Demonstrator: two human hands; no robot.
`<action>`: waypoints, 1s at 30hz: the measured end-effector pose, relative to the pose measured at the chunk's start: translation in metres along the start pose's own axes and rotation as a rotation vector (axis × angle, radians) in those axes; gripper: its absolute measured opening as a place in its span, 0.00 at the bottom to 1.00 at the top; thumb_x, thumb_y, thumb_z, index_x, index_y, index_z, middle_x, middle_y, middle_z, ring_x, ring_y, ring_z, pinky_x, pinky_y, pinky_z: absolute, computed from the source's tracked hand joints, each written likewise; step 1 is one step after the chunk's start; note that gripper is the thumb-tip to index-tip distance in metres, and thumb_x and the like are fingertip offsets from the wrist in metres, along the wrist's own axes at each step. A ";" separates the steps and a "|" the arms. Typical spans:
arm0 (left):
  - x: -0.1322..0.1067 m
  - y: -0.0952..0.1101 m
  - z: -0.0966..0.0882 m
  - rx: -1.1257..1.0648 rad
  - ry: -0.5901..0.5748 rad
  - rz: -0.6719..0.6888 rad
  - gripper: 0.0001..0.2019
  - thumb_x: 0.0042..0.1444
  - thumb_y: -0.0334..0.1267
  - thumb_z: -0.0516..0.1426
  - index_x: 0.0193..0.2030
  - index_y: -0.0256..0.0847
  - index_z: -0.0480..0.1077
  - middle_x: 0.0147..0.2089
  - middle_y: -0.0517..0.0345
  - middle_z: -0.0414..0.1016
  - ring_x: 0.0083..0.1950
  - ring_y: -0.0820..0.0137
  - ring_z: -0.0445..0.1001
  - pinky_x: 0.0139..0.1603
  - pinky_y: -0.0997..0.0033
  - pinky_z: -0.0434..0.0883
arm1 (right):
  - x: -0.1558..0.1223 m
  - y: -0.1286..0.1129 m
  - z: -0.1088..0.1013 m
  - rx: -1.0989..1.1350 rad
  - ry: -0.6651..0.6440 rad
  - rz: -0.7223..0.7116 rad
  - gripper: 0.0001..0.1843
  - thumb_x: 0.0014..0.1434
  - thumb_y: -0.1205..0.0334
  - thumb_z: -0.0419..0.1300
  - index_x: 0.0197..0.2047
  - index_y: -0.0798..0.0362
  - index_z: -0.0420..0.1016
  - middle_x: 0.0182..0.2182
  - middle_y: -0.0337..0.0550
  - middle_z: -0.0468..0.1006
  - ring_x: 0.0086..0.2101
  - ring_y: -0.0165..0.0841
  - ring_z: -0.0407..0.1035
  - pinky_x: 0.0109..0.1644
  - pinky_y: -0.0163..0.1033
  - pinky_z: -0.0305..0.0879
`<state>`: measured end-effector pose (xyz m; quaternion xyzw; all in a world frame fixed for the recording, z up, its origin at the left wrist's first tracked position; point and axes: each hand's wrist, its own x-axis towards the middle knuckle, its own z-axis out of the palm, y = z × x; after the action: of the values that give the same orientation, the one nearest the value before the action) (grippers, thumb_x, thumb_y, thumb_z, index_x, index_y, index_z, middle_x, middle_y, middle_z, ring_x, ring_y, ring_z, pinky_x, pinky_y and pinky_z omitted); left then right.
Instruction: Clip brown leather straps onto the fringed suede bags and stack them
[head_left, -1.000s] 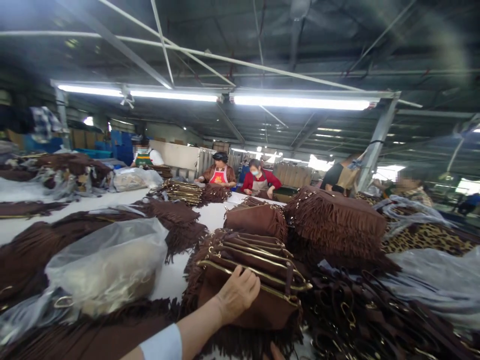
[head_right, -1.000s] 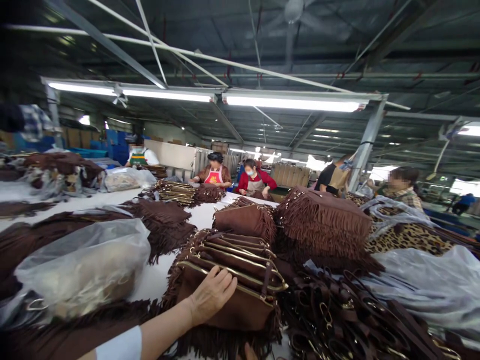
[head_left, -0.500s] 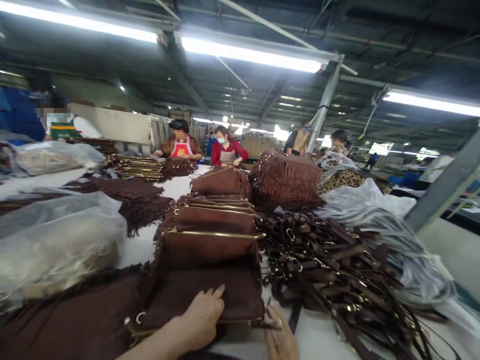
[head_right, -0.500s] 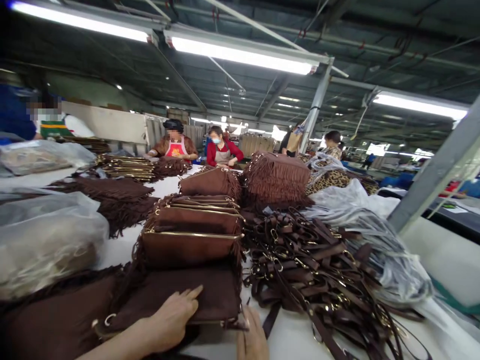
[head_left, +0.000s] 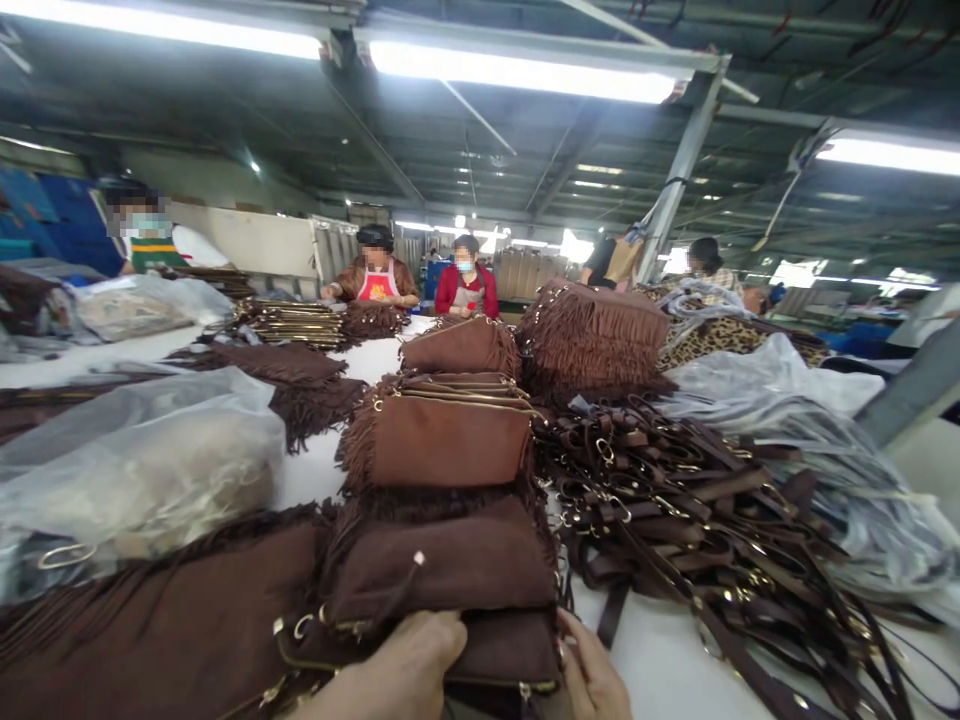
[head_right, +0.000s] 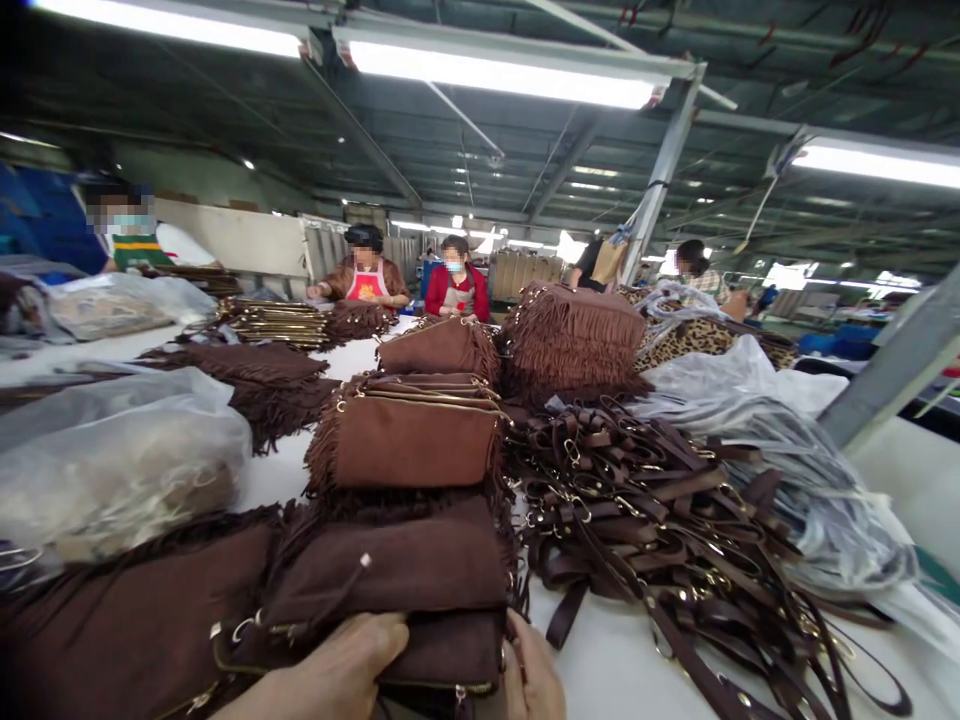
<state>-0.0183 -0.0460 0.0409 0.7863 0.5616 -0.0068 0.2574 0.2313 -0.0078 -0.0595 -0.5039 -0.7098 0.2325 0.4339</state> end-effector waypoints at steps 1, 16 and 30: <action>-0.002 0.000 0.003 -0.001 0.003 0.012 0.26 0.40 0.18 0.48 0.47 0.40 0.67 0.59 0.50 0.65 0.56 0.63 0.68 0.56 0.63 0.67 | 0.000 -0.005 -0.006 -0.007 -0.012 0.022 0.18 0.59 0.51 0.50 0.44 0.51 0.74 0.41 0.46 0.79 0.41 0.34 0.74 0.44 0.34 0.72; 0.007 0.031 0.010 0.063 -0.018 -0.022 0.43 0.39 0.15 0.45 0.65 0.44 0.49 0.63 0.44 0.57 0.56 0.61 0.69 0.53 0.66 0.68 | 0.017 -0.018 -0.062 -0.284 0.225 0.520 0.36 0.47 0.31 0.44 0.40 0.55 0.68 0.36 0.56 0.76 0.36 0.46 0.72 0.40 0.51 0.68; 0.025 0.074 0.013 -0.925 -0.061 -0.038 0.13 0.56 0.36 0.47 0.41 0.34 0.69 0.38 0.49 0.75 0.39 0.64 0.75 0.35 0.71 0.71 | -0.030 -0.039 -0.056 -0.041 -0.087 0.403 0.17 0.53 0.57 0.48 0.41 0.45 0.74 0.28 0.39 0.79 0.30 0.34 0.73 0.32 0.34 0.68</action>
<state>0.0602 -0.0473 0.0517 0.5781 0.5121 0.2164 0.5973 0.2620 -0.0564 -0.0124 -0.6340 -0.6173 0.3215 0.3372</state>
